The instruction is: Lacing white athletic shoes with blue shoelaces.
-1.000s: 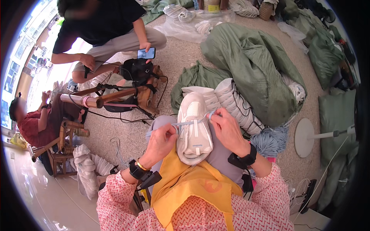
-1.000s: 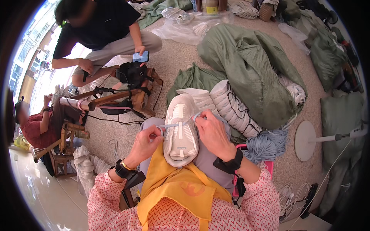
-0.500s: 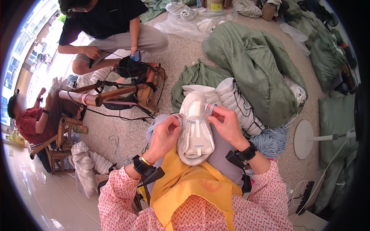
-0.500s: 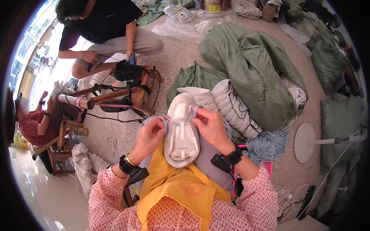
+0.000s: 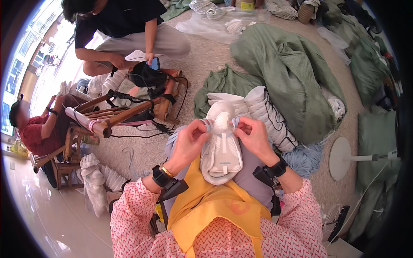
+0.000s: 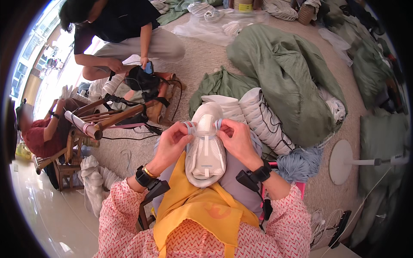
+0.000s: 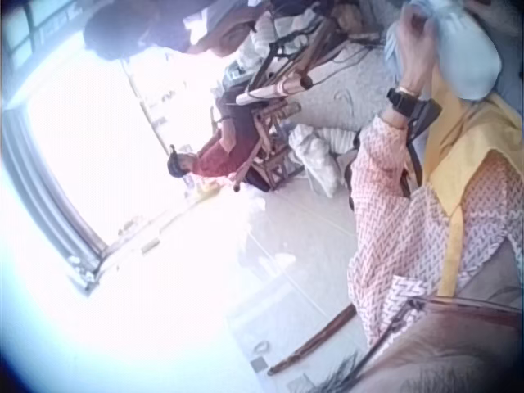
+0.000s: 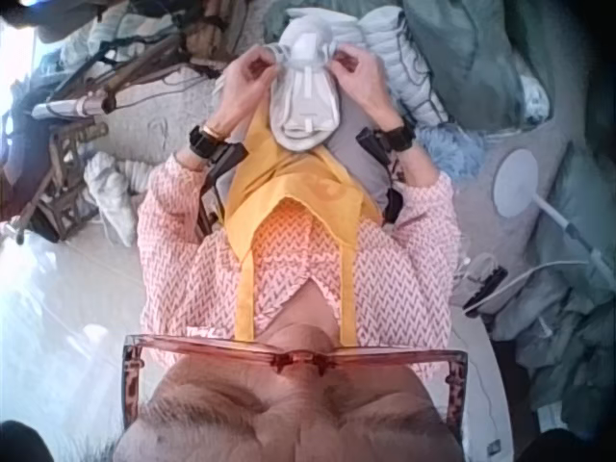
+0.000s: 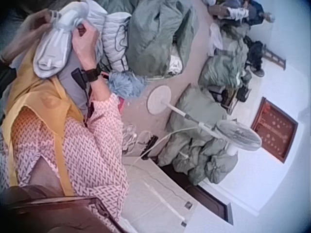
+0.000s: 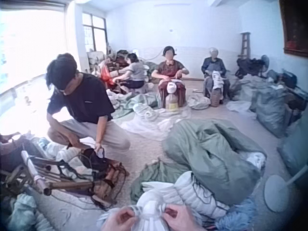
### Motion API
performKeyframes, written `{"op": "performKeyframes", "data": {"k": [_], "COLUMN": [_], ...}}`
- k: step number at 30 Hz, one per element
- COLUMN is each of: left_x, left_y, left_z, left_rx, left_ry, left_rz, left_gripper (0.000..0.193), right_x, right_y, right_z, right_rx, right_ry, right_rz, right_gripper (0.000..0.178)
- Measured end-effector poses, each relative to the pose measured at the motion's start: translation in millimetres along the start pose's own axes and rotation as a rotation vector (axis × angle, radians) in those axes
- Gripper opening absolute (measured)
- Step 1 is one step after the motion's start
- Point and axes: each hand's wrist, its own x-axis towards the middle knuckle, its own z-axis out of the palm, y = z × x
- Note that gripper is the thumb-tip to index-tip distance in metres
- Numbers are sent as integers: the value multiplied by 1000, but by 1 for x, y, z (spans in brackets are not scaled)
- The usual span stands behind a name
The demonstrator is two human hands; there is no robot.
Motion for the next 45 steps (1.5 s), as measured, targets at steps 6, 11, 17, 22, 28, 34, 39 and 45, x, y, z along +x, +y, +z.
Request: {"op": "performKeyframes", "data": {"k": [6,11,17,22,28,34,39,45], "left_x": [5,10,12,14,4,5,7,7], "left_y": [-2,-2,-12,-6,14,17,14,15], "left_z": [0,8,3,7,9,19,15,17], "left_rx": [-66,-152,147,262,463,687,569,611], "left_ry": [-11,51,96,150,57,33,93,109], "left_rz": [-98,-62,91,209,268,511,345,255], "left_gripper": [15,14,15,15,15,17,17,17], "right_x": [-4,-6,-7,-8,-7,1,4,0], "right_y": [3,3,4,2,9,1,3,8], "right_z": [2,2,4,4,3,-1,2,1], "right_rx": [9,-37,-1,-14,23,91,80,89], "right_ry": [-16,-5,14,27,3,-46,-23,-2], "right_rz": [22,-30,-77,-80,-45,42,17,24], "right_gripper": [24,24,24,24,23,21,13,12]}}
